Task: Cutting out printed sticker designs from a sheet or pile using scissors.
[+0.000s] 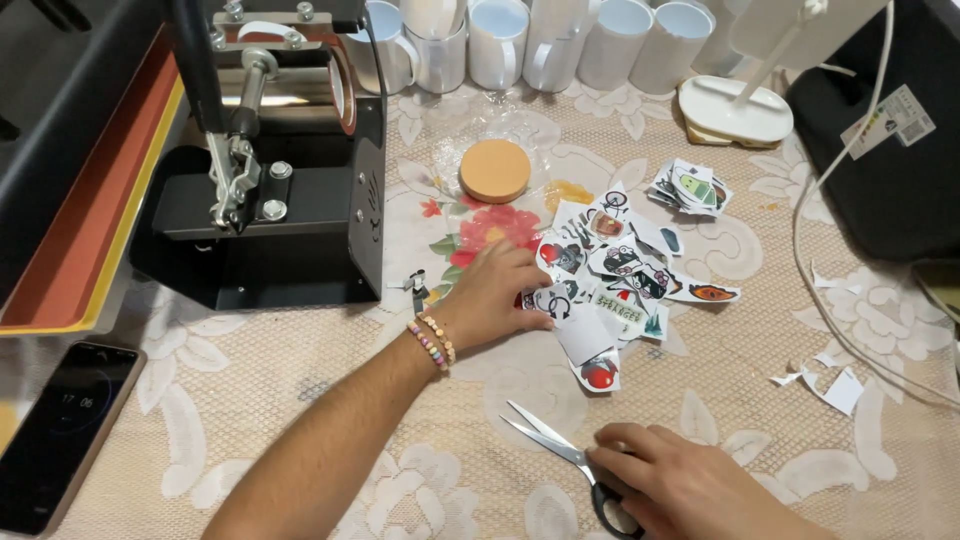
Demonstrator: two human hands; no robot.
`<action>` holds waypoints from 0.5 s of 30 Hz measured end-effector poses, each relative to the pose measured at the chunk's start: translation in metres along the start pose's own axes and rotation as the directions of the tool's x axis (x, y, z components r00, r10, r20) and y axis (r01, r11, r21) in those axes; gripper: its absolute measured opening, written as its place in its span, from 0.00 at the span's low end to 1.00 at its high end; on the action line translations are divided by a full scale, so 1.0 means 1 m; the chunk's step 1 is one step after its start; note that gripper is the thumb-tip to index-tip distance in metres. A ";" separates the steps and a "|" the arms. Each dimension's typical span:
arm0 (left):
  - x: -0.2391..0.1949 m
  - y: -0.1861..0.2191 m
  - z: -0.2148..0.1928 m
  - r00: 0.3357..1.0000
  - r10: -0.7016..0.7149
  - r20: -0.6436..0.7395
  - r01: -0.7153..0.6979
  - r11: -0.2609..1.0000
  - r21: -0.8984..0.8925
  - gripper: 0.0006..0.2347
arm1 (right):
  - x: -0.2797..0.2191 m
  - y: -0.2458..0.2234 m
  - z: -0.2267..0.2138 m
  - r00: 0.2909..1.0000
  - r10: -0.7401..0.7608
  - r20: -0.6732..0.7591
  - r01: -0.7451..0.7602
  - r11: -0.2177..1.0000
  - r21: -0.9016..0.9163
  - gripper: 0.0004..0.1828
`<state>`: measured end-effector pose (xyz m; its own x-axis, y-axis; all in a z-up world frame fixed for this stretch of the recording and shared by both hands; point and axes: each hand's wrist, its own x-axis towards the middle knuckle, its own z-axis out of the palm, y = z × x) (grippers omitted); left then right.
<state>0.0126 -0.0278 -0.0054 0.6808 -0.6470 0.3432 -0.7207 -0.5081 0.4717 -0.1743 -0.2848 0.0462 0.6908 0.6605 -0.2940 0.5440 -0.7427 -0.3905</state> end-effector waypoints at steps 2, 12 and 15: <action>-0.001 0.001 0.000 1.000 -0.009 -0.009 0.009 1.000 -0.025 0.19 | -0.003 0.008 0.018 1.000 0.004 0.003 -0.004 0.998 -0.055 0.26; -0.001 0.019 -0.012 0.965 -0.234 -0.121 0.149 0.863 -0.482 0.06 | -0.002 0.011 0.062 0.991 0.128 0.035 -0.113 0.951 -0.287 0.32; 0.000 0.037 -0.021 0.931 -0.364 -0.006 0.230 0.602 -0.765 0.04 | -0.004 0.010 0.065 0.955 -0.057 -0.292 -0.100 0.863 -0.495 0.27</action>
